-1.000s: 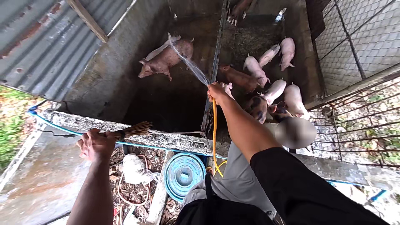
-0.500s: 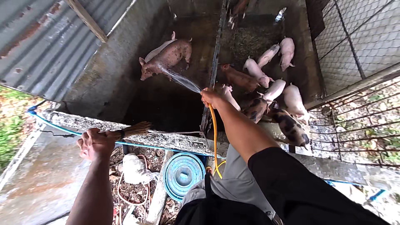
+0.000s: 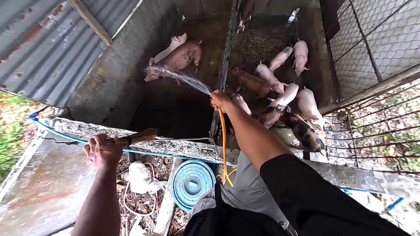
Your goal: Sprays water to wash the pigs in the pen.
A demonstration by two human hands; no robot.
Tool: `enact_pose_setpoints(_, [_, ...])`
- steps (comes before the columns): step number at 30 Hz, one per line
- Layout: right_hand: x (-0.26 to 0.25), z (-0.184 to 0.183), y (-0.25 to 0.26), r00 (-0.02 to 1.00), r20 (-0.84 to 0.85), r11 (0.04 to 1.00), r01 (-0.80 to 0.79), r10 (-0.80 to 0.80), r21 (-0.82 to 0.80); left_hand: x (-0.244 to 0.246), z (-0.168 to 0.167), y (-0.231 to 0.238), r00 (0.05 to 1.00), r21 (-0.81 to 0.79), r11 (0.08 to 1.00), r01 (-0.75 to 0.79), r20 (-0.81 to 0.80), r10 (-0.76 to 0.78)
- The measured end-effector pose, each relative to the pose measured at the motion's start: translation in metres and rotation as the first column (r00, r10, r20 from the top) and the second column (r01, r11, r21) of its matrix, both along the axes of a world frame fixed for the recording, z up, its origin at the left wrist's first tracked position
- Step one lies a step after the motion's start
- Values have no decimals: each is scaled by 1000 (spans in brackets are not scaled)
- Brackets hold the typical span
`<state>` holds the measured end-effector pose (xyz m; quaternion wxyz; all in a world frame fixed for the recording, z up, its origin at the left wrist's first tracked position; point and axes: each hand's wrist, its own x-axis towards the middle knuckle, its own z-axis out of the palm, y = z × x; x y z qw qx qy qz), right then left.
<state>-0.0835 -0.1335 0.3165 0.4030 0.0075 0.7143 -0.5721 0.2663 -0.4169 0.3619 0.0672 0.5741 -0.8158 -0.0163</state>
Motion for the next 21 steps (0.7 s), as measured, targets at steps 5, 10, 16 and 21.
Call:
enact_pose_setpoints(5, [-14,5,13,979,-28,979,198,-200,-51,1,0,0,1000,2,1000,-1,-7,1])
enact_pose_setpoints(10, [-22,12,21,961,-4,956,274,-275,-102,5,-6,-2,999,-23,999,38,-6,-38])
enact_pose_setpoints(16, [-25,11,22,952,12,945,305,-305,-120,3,-3,-1,999,-12,999,40,-16,-40])
enact_pose_setpoints(21, [-26,10,21,950,4,942,311,-313,-124,2,-4,-5,999,-18,999,41,-15,-41])
